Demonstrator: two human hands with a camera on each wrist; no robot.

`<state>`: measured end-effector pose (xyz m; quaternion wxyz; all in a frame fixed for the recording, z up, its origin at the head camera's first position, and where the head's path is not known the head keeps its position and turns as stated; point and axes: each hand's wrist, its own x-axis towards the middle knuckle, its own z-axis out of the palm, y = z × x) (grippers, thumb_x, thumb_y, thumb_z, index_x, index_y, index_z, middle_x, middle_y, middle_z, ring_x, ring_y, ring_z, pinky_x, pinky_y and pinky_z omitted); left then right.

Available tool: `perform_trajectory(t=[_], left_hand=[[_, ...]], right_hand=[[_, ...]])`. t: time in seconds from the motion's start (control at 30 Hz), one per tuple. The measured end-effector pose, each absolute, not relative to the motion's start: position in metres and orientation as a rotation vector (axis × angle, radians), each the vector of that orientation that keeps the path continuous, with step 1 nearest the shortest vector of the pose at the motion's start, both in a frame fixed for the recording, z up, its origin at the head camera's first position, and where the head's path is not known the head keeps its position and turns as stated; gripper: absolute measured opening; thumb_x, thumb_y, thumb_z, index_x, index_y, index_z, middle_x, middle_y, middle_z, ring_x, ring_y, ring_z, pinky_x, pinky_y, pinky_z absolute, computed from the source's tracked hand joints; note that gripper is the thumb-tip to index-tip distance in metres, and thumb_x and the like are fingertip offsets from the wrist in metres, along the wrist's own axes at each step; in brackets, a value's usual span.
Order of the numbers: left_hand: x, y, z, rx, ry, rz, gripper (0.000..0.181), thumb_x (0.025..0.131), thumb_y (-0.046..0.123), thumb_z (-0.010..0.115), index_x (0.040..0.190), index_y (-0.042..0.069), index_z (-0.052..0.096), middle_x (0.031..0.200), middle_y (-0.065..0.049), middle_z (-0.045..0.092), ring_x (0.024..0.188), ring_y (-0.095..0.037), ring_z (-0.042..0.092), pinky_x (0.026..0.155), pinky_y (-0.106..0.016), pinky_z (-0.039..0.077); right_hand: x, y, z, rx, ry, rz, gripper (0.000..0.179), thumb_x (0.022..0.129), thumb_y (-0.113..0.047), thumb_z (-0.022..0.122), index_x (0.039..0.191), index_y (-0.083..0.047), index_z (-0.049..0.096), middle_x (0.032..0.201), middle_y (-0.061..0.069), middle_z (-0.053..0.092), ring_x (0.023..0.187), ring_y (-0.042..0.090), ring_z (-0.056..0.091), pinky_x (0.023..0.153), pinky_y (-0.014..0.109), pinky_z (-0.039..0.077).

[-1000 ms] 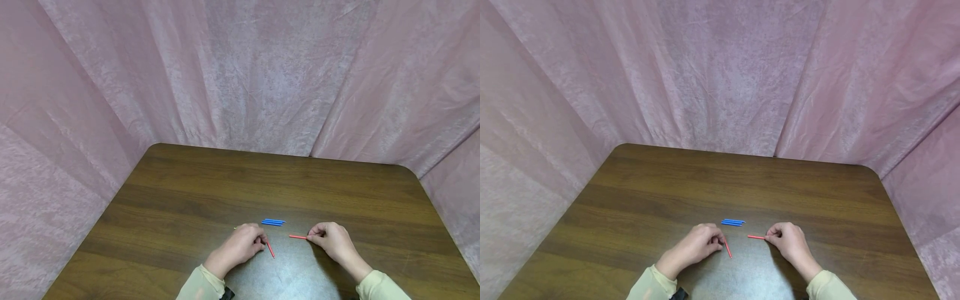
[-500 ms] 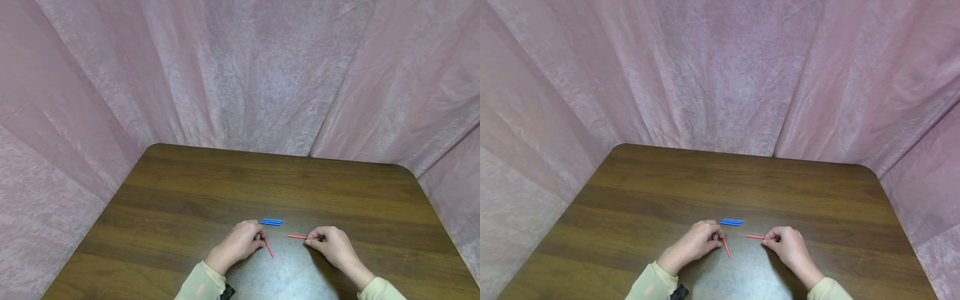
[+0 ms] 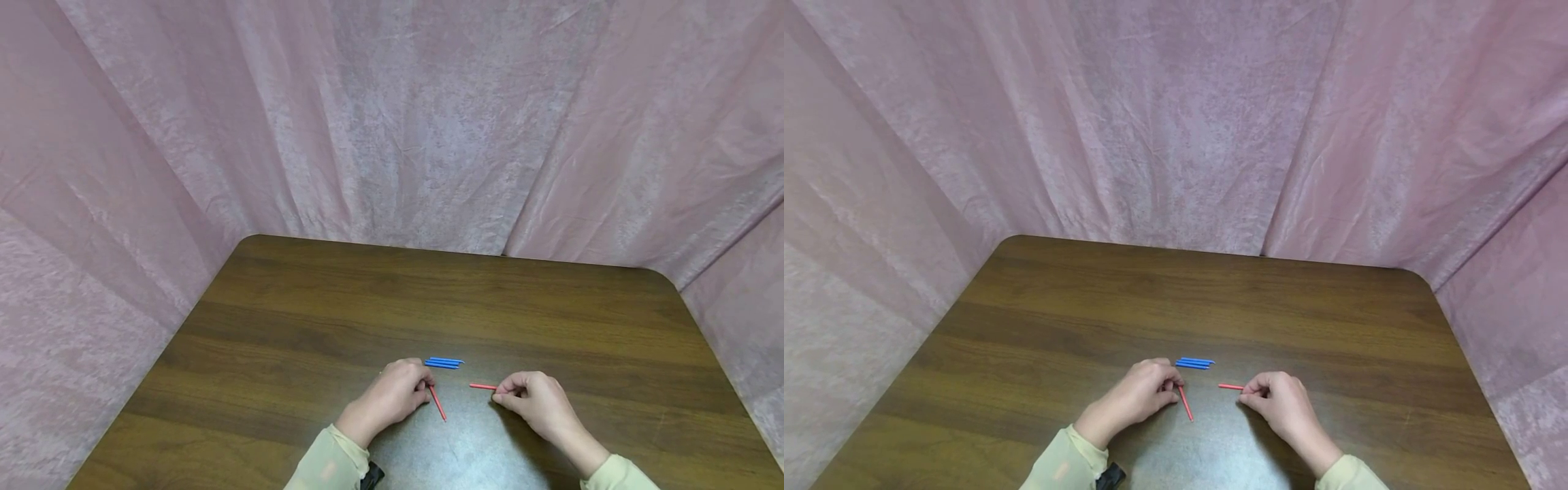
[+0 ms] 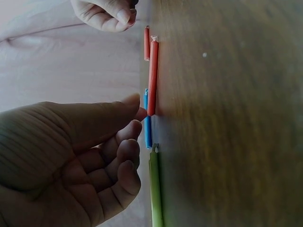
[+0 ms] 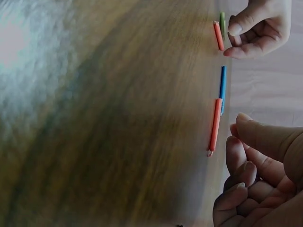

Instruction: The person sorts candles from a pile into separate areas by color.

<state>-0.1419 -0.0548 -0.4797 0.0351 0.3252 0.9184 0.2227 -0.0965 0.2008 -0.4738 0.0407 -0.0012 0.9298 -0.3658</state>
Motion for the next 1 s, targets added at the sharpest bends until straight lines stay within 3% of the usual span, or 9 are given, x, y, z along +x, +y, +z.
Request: perform_trajectory(t=[1.0], left_hand=[[-0.1421,-0.0555,-0.4825,1.003,2.843,0.601,0.013,0.075,0.013,0.080,0.083,0.017,0.071,0.070,0.013,0.050,0.066,-0.001,0.046,0.062,-0.019,0.040]], right_hand=[[-0.0953,0.2017,-0.4772,-0.010,2.849,-1.136,0.013,0.075,-0.020,0.082,0.072,-0.023,0.070,0.064,-0.013,0.058,0.057,0.003,0.041,0.056,0.024,0.035]])
